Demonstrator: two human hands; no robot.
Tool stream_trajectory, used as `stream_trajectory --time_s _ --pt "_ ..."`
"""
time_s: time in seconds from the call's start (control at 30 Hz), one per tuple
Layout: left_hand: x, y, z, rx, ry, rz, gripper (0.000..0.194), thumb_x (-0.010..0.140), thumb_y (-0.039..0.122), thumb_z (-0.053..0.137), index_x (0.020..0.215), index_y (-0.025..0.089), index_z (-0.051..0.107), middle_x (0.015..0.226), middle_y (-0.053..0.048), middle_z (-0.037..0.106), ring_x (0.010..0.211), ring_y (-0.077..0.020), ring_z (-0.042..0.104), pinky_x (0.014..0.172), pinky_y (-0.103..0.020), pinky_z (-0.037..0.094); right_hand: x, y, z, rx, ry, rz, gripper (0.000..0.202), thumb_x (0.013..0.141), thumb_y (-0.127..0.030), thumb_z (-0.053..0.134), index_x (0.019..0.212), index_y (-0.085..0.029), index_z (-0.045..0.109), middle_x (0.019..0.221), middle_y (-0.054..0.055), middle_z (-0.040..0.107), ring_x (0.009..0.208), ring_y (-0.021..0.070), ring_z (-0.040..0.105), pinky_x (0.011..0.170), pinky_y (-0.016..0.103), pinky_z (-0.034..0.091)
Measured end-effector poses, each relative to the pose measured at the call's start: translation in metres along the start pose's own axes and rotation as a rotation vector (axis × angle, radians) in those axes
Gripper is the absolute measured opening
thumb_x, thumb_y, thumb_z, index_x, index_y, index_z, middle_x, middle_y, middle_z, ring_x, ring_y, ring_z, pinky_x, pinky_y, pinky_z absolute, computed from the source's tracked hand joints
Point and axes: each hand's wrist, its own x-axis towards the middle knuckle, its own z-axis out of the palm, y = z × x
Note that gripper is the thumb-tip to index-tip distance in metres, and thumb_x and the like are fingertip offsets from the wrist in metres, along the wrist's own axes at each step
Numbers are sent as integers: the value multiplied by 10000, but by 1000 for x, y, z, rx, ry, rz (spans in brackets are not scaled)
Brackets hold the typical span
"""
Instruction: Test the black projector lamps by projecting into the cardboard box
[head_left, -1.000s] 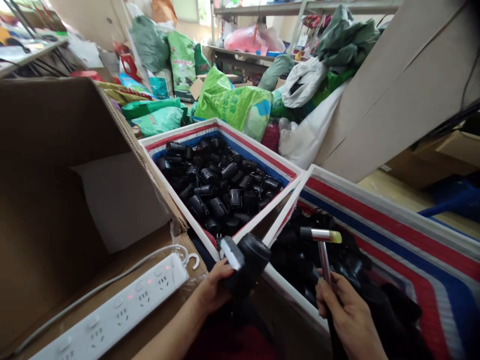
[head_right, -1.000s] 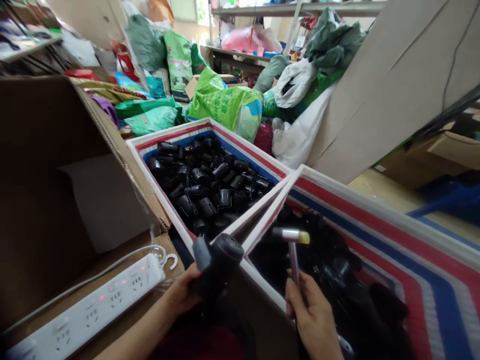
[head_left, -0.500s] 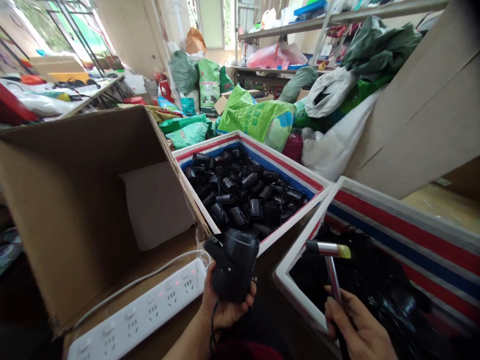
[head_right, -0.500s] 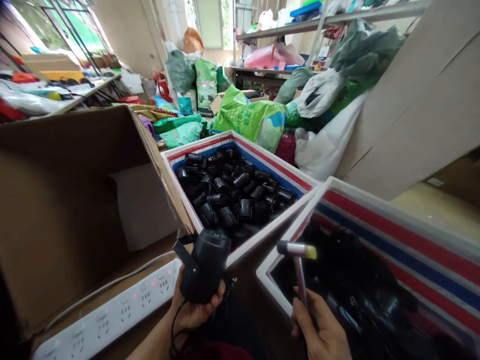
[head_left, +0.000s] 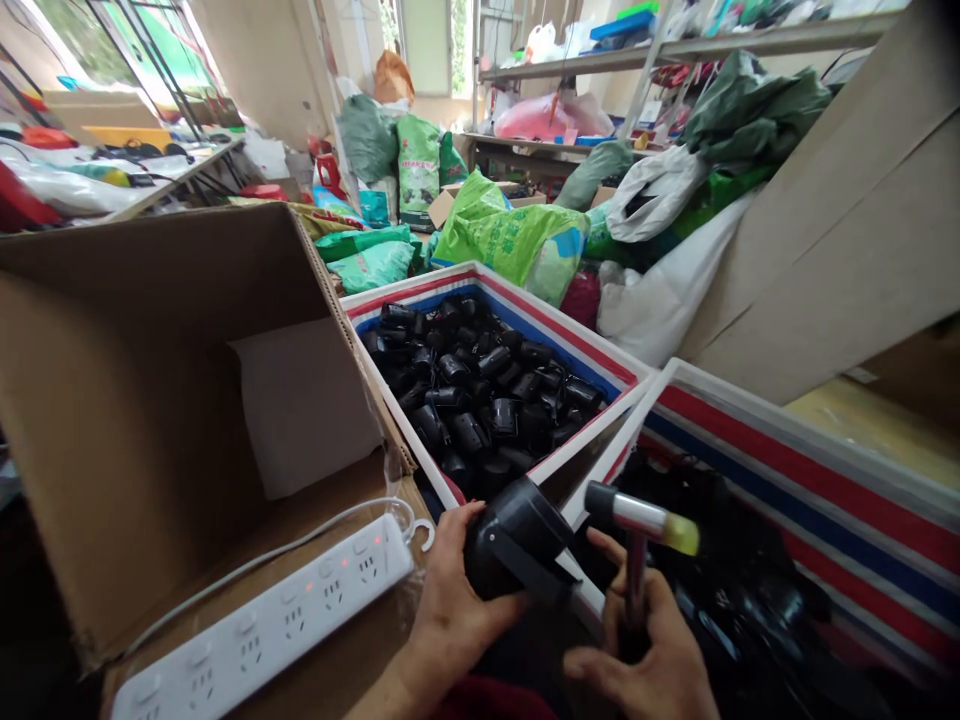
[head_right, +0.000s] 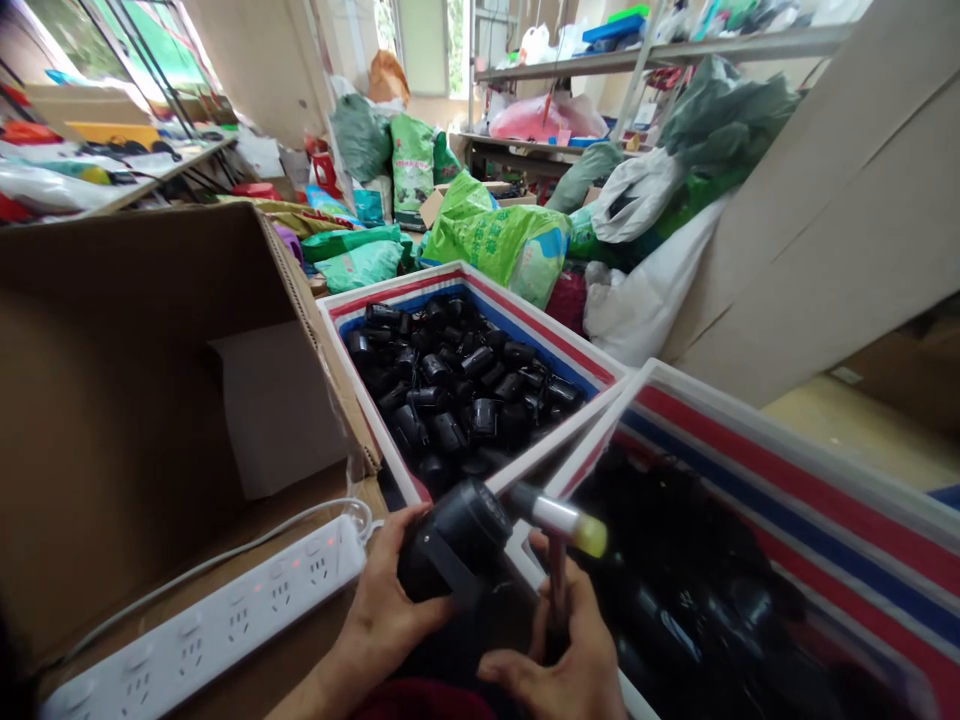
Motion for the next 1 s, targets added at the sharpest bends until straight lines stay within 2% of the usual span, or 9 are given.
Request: stream_trajectory --time_s 0.1,0.17,0.37,0.5,0.6,0.77,0.87,0.93,1.0 --pt "-2 3 1 90 -41 70 771 520 129 733 1228 165 432 1199 -118 469 1130 -313 466 985 -487 355 6 2 4 -26 -49 -59 814 544 -395 827 1237 -245 429 843 -8 612 703 175 606 615 256 505" --pt "-2 5 -1 91 -78 97 722 527 133 731 1199 166 470 1168 -107 476 1106 -304 483 971 -471 376 10 1 2 -53 -91 -80 737 575 -332 818 1202 -248 440 933 12 647 801 201 639 692 273 526" --pt "1 13 -7 60 -133 88 735 510 123 735 1198 184 484 1148 -93 494 1069 -293 505 942 -455 403 19 -16 -5 122 -229 -18 731 601 -288 816 1221 -254 429 968 20 671 706 166 629 570 248 509" --pt "-4 16 -14 47 -271 23 737 478 97 721 1176 214 517 1201 -95 510 1098 -321 504 962 -482 392 31 -21 -15 241 -240 11 772 562 -278 842 1213 -252 427 983 21 647 584 97 541 480 209 422" --pt "-6 14 -19 18 -338 18 724 485 94 701 1171 273 552 1224 -65 533 1113 -331 514 952 -470 416 40 -19 -28 306 -366 6 692 500 -302 869 1070 -254 481 1082 20 618 673 97 544 554 204 413" --pt "-3 1 -18 -122 -506 1 697 474 153 753 1136 299 590 1184 -41 603 1063 -335 579 908 -442 477 37 -19 -45 189 -481 6 571 560 -459 815 1005 -181 590 941 31 615 840 187 567 723 287 444" --pt "-1 1 -10 -223 -601 -11 672 473 242 799 1111 278 593 1131 -38 645 1035 -321 607 891 -416 496 28 -25 -50 205 -489 24 758 495 -506 834 1122 -182 557 1029 54 609 901 221 585 774 311 461" --pt "-1 9 -4 -237 -635 -31 689 489 274 815 1134 278 572 1086 -35 672 980 -306 637 864 -413 513 22 -32 -56 164 -499 -3 930 375 -430 895 1196 -204 520 1072 54 616 972 254 585 827 325 468" --pt "0 23 2 -249 -655 -62 741 488 291 838 1169 277 546 1077 -42 680 968 -308 645 867 -430 514 16 -42 -69 33 -456 -43 943 323 -340 920 1179 -214 542 1049 46 644 975 269 596 856 343 474"
